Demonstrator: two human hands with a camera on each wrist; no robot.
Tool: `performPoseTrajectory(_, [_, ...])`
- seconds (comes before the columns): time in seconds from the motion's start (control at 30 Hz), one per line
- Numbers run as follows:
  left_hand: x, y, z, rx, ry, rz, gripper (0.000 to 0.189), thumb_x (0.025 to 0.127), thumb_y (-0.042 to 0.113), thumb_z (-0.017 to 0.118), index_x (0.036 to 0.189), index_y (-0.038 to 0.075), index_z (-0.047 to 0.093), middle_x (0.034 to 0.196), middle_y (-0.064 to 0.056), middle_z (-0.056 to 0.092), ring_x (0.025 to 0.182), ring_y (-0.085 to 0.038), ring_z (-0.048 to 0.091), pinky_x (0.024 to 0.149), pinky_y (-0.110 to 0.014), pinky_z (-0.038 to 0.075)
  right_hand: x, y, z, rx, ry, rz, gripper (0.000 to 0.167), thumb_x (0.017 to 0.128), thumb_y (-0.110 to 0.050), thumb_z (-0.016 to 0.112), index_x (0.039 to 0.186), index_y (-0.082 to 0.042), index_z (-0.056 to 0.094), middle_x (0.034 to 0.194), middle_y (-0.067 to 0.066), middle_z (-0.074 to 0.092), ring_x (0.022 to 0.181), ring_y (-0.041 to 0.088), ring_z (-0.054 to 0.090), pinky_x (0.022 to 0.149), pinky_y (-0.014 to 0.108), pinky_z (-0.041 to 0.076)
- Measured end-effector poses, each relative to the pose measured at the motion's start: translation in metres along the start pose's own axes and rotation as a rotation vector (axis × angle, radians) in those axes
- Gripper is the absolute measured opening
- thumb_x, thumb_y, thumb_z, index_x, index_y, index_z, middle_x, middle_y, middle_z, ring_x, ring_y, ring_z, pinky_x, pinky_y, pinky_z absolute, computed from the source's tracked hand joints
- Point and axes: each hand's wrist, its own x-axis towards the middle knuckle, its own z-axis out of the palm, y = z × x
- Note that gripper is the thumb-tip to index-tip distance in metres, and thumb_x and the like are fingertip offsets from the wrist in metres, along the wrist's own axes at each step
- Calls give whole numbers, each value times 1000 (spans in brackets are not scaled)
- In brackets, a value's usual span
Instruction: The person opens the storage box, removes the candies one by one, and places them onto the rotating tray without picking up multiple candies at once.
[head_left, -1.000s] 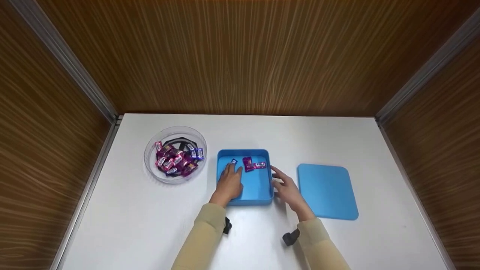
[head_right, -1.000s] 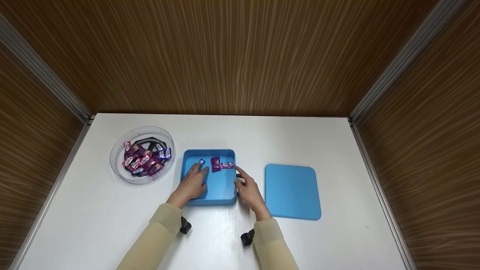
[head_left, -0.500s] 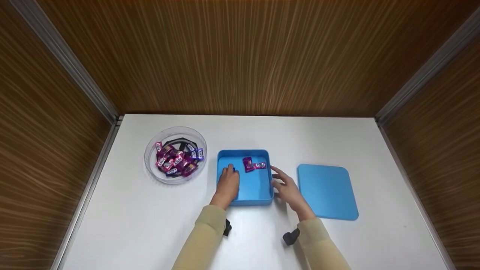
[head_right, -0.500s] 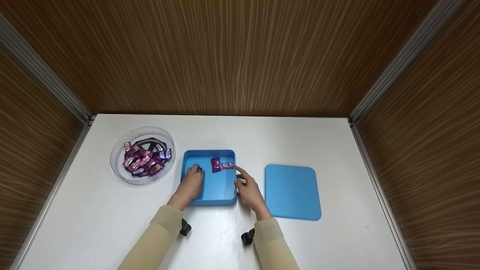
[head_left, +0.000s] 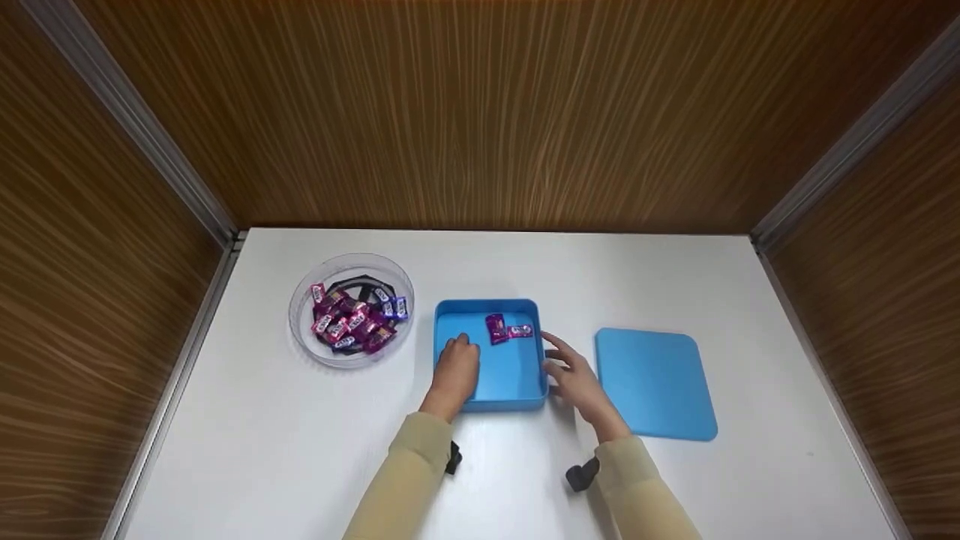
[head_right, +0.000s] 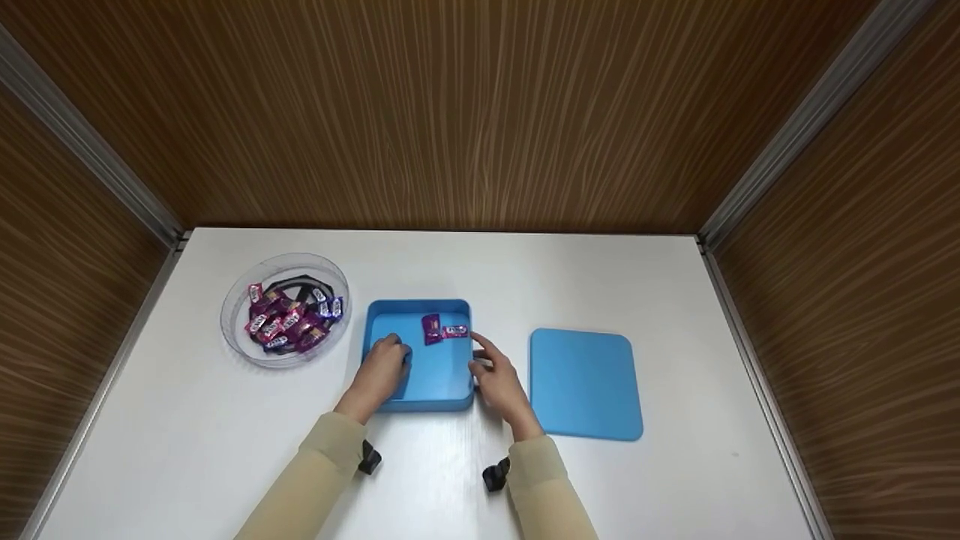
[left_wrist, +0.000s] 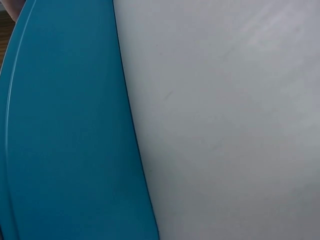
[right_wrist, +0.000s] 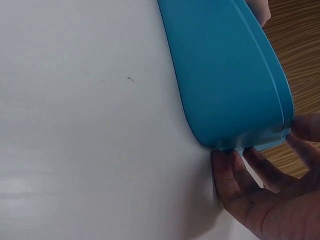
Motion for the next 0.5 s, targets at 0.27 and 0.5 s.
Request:
performPoseTrajectory(0.27, [-2,2,-3,5,50,5,14,82,-10,62,80,-1,73,78,-14,61,71,-31,63,64,-43,54,-12,-20,0,44,-33,-9,55,99,-3,49,152,-8,34,141,32,40,125,50,45,92,59,46])
performPoseTrajectory(0.5, [-5,5,-14,-4,113,-11,14,81,-5,66,80,5,75,75,-9,63,67,-28,65,59,-41,54,-13,-22,1,6,-15,-7,54,99,-4,48,152,-10,36,140,31,43,125,49,46,91,59,46])
